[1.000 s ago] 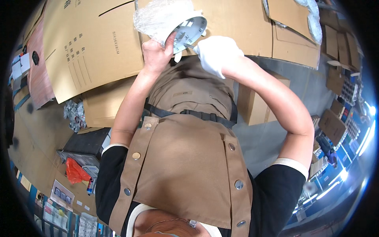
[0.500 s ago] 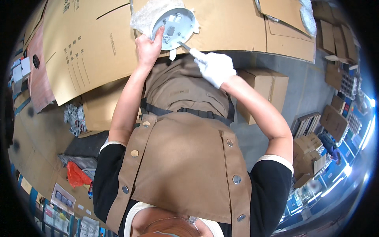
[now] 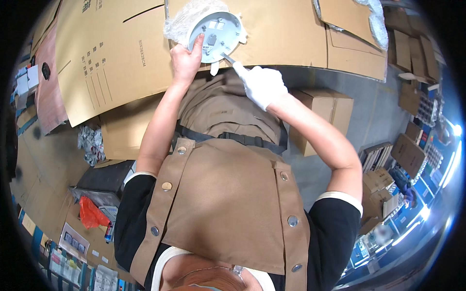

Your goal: The person assembles circular LED light fixtures by securing internal components with a screwdriver.

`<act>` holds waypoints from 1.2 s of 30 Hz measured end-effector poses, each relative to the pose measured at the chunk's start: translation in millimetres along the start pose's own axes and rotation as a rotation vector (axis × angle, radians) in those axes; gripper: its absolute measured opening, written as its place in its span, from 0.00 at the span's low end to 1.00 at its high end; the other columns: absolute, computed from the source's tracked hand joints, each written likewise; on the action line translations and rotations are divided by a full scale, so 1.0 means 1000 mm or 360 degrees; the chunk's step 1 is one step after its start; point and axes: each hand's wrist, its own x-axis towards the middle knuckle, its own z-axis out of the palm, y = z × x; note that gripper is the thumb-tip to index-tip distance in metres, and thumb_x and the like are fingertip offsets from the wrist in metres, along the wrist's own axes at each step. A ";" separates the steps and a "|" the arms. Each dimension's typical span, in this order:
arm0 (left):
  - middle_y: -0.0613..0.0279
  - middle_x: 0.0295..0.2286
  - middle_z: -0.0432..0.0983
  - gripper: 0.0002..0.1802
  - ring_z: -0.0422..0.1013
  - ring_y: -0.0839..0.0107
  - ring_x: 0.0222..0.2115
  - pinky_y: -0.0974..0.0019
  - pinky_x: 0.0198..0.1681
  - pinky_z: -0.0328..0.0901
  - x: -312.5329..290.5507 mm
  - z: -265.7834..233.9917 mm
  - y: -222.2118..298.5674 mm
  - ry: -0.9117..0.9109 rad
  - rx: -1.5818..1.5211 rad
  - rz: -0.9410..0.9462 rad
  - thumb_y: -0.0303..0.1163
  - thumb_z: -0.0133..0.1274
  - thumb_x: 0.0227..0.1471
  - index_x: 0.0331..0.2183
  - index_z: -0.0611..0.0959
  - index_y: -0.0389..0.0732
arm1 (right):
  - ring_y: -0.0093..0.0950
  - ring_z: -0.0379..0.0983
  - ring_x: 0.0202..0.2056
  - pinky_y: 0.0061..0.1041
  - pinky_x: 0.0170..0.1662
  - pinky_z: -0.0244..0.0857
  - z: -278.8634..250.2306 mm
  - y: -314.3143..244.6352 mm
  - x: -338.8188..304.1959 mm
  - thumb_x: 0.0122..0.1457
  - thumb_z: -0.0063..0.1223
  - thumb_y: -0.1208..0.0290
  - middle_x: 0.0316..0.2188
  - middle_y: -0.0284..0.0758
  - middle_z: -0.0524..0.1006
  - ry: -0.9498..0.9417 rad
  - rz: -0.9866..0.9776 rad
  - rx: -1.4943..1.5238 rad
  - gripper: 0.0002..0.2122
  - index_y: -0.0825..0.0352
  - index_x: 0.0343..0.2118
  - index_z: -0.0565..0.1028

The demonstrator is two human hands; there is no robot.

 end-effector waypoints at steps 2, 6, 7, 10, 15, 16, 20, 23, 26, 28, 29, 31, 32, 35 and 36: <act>0.50 0.22 0.79 0.19 0.76 0.68 0.25 0.64 0.31 0.68 0.006 -0.007 0.006 -0.0186 -0.0032 -0.0182 0.41 0.57 0.50 0.31 0.83 0.31 | 0.38 0.75 0.25 0.34 0.29 0.69 0.025 0.008 -0.008 0.60 0.42 0.67 0.24 0.41 0.77 0.0053 0.0039 -0.0018 0.14 0.64 0.47 0.72; 0.48 0.19 0.77 0.18 0.77 0.63 0.22 0.62 0.29 0.69 0.015 -0.007 -0.001 -0.0148 -0.0167 -0.0173 0.40 0.58 0.49 0.27 0.83 0.31 | 0.28 0.75 0.24 0.26 0.30 0.69 0.038 0.027 0.003 0.54 0.57 0.62 0.23 0.37 0.77 0.0910 0.0461 0.1041 0.12 0.66 0.36 0.75; 0.51 0.21 0.79 0.18 0.77 0.66 0.25 0.64 0.30 0.69 0.018 -0.006 -0.008 -0.0249 -0.0317 -0.0226 0.40 0.58 0.49 0.30 0.83 0.31 | 0.25 0.75 0.23 0.25 0.29 0.68 0.035 0.034 0.012 0.54 0.57 0.62 0.21 0.36 0.76 0.0846 0.0685 0.1336 0.12 0.67 0.33 0.75; 0.56 0.27 0.80 0.18 0.76 0.71 0.30 0.65 0.32 0.69 0.024 -0.011 -0.006 -0.0483 -0.0561 -0.0347 0.40 0.58 0.49 0.34 0.82 0.32 | 0.22 0.72 0.17 0.21 0.18 0.63 0.009 0.033 0.032 0.54 0.58 0.63 0.18 0.34 0.73 0.0637 0.0676 0.2028 0.13 0.69 0.28 0.70; 0.64 0.32 0.78 0.25 0.73 0.77 0.31 0.72 0.29 0.67 0.019 -0.022 0.038 -0.0570 -0.1019 -0.1044 0.43 0.61 0.46 0.43 0.79 0.37 | 0.24 0.72 0.15 0.18 0.13 0.61 0.019 0.020 0.048 0.53 0.56 0.74 0.19 0.37 0.73 0.0950 0.0581 0.2688 0.09 0.70 0.30 0.67; 0.66 0.30 0.77 0.27 0.72 0.80 0.30 0.74 0.25 0.64 0.006 -0.019 0.053 -0.0352 -0.1055 -0.1056 0.44 0.62 0.45 0.44 0.77 0.37 | 0.23 0.73 0.16 0.17 0.13 0.61 0.021 0.007 0.051 0.54 0.56 0.74 0.21 0.37 0.74 0.1060 0.0623 0.2780 0.09 0.71 0.31 0.68; 0.60 0.31 0.79 0.24 0.73 0.75 0.31 0.69 0.29 0.67 -0.002 -0.002 0.007 -0.0190 -0.0954 -0.0864 0.43 0.60 0.47 0.38 0.80 0.32 | 0.24 0.73 0.15 0.18 0.13 0.60 0.018 -0.011 0.039 0.53 0.56 0.73 0.21 0.37 0.73 0.0894 0.0557 0.2841 0.09 0.70 0.31 0.67; 0.52 0.26 0.80 0.23 0.76 0.68 0.29 0.64 0.32 0.69 0.010 -0.004 -0.009 -0.0239 -0.0567 -0.0464 0.43 0.59 0.46 0.33 0.81 0.28 | 0.24 0.75 0.24 0.28 0.25 0.67 0.016 0.016 0.021 0.55 0.55 0.61 0.22 0.35 0.75 0.0760 0.0440 0.1581 0.13 0.64 0.39 0.72; 0.53 0.31 0.80 0.21 0.76 0.70 0.33 0.66 0.38 0.68 0.020 -0.012 0.001 -0.0380 0.0039 -0.0369 0.39 0.58 0.48 0.37 0.80 0.30 | 0.30 0.74 0.27 0.31 0.31 0.67 0.004 0.040 -0.004 0.57 0.50 0.57 0.23 0.37 0.75 0.0691 0.0377 0.0982 0.15 0.57 0.45 0.73; 0.52 0.29 0.80 0.22 0.76 0.69 0.33 0.65 0.38 0.68 0.022 -0.014 0.011 -0.0504 0.0091 -0.0374 0.40 0.57 0.47 0.37 0.80 0.30 | 0.37 0.73 0.26 0.30 0.32 0.68 -0.001 0.048 -0.012 0.56 0.53 0.59 0.25 0.39 0.76 0.0504 0.0256 0.0359 0.15 0.52 0.47 0.75; 0.52 0.29 0.80 0.22 0.76 0.69 0.33 0.65 0.38 0.68 0.021 -0.014 0.012 -0.0506 0.0091 -0.0379 0.40 0.57 0.47 0.37 0.80 0.30 | 0.37 0.73 0.26 0.30 0.32 0.68 -0.005 0.047 -0.013 0.56 0.53 0.59 0.25 0.39 0.76 0.0498 0.0255 0.0361 0.15 0.52 0.47 0.75; 0.44 0.22 0.77 0.28 0.76 0.54 0.27 0.56 0.32 0.68 0.020 -0.013 0.013 -0.0419 0.0025 -0.0274 0.52 0.55 0.44 0.27 0.82 0.30 | 0.38 0.74 0.27 0.33 0.32 0.68 -0.018 0.043 -0.013 0.56 0.51 0.59 0.24 0.38 0.76 0.0402 0.0166 0.0246 0.13 0.53 0.44 0.77; 0.44 0.22 0.77 0.28 0.76 0.54 0.27 0.56 0.32 0.68 0.018 -0.013 0.014 -0.0419 0.0025 -0.0281 0.52 0.55 0.44 0.27 0.82 0.30 | 0.38 0.74 0.27 0.33 0.32 0.68 -0.025 0.040 -0.012 0.56 0.51 0.59 0.24 0.38 0.76 0.0396 0.0164 0.0246 0.13 0.53 0.44 0.77; 0.47 0.29 0.79 0.22 0.77 0.58 0.32 0.60 0.37 0.68 0.015 -0.014 0.024 -0.0500 0.0340 -0.0341 0.43 0.57 0.47 0.38 0.80 0.34 | 0.38 0.74 0.27 0.33 0.32 0.68 -0.037 0.034 -0.008 0.57 0.49 0.59 0.25 0.38 0.77 0.0161 0.0200 0.0258 0.13 0.54 0.43 0.77; 0.46 0.29 0.79 0.21 0.76 0.56 0.33 0.59 0.37 0.68 0.013 -0.014 0.030 -0.0497 0.0320 -0.0238 0.42 0.56 0.48 0.39 0.80 0.36 | 0.39 0.74 0.28 0.34 0.32 0.68 -0.038 0.033 -0.007 0.58 0.48 0.59 0.25 0.39 0.77 0.0127 0.0188 0.0256 0.13 0.54 0.43 0.77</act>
